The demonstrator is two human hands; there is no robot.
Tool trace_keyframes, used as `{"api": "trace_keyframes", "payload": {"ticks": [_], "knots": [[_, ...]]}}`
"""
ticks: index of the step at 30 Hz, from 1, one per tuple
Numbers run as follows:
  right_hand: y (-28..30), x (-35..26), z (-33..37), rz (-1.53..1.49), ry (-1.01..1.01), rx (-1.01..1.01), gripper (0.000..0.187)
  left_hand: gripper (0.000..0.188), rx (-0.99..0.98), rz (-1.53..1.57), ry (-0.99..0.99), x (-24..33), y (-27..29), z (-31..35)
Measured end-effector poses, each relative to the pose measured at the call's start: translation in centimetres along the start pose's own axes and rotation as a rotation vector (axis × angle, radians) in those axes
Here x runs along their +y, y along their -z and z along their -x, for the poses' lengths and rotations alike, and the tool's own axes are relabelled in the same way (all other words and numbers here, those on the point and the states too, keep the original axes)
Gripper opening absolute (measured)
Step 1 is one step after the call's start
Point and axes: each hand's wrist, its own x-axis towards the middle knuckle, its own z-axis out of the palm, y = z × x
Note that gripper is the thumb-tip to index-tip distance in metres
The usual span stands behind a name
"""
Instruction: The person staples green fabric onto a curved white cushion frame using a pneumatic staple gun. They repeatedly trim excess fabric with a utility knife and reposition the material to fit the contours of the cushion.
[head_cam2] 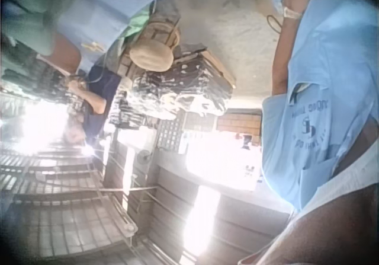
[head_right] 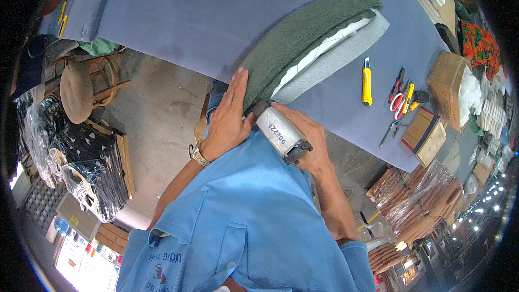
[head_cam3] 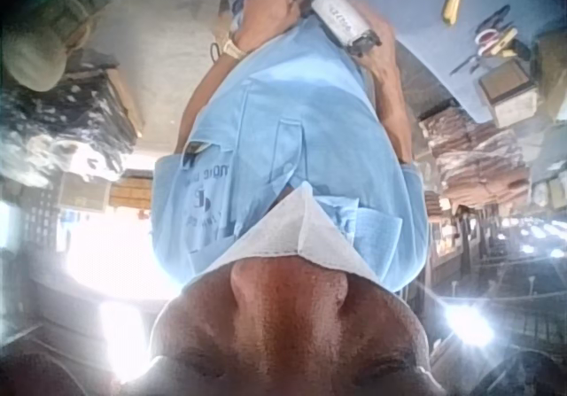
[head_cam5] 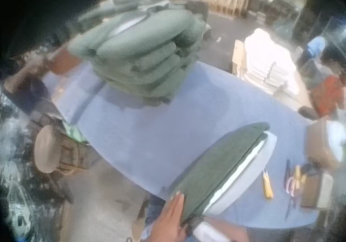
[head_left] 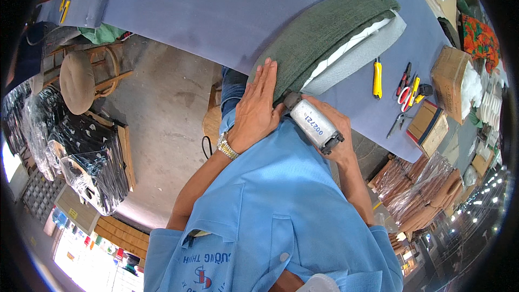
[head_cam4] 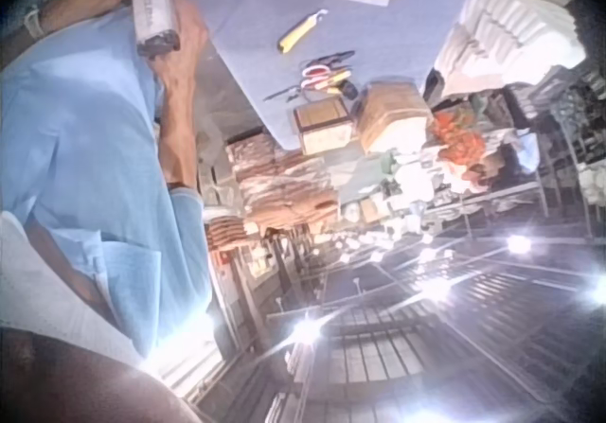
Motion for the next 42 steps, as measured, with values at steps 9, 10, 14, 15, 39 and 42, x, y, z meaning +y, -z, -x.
{"api": "trace_keyframes", "payload": {"ticks": [9, 10, 14, 15, 39, 42], "knots": [[-1.0, 0.4, 0.2, 0.032, -0.050, 0.022, 0.064, 0.103, 0.023, -0.016, -0.003, 0.1, -0.6, 0.0], [-1.2, 0.5, 0.3, 0.061, -0.010, 0.043, 0.064, 0.103, 0.018, -0.019, 0.006, 0.1, -0.5, 0.1], [-1.4, 0.3, 0.6, 0.060, 0.005, 0.047, 0.062, 0.102, 0.042, -0.026, -0.029, -0.2, -0.4, 0.3], [-1.5, 0.6, 0.7, 0.050, 0.032, 0.055, 0.062, 0.102, 0.046, -0.029, -0.032, -0.3, -0.5, 0.3], [-2.0, -0.7, -0.4, 0.005, 0.019, 0.008, 0.063, 0.108, 0.008, 0.145, -0.092, -1.8, 0.7, -0.2], [-2.2, -0.5, -0.4, 0.010, 0.076, 0.042, 0.063, 0.107, 0.028, 0.234, -0.126, -2.6, 0.6, 0.7]]}}
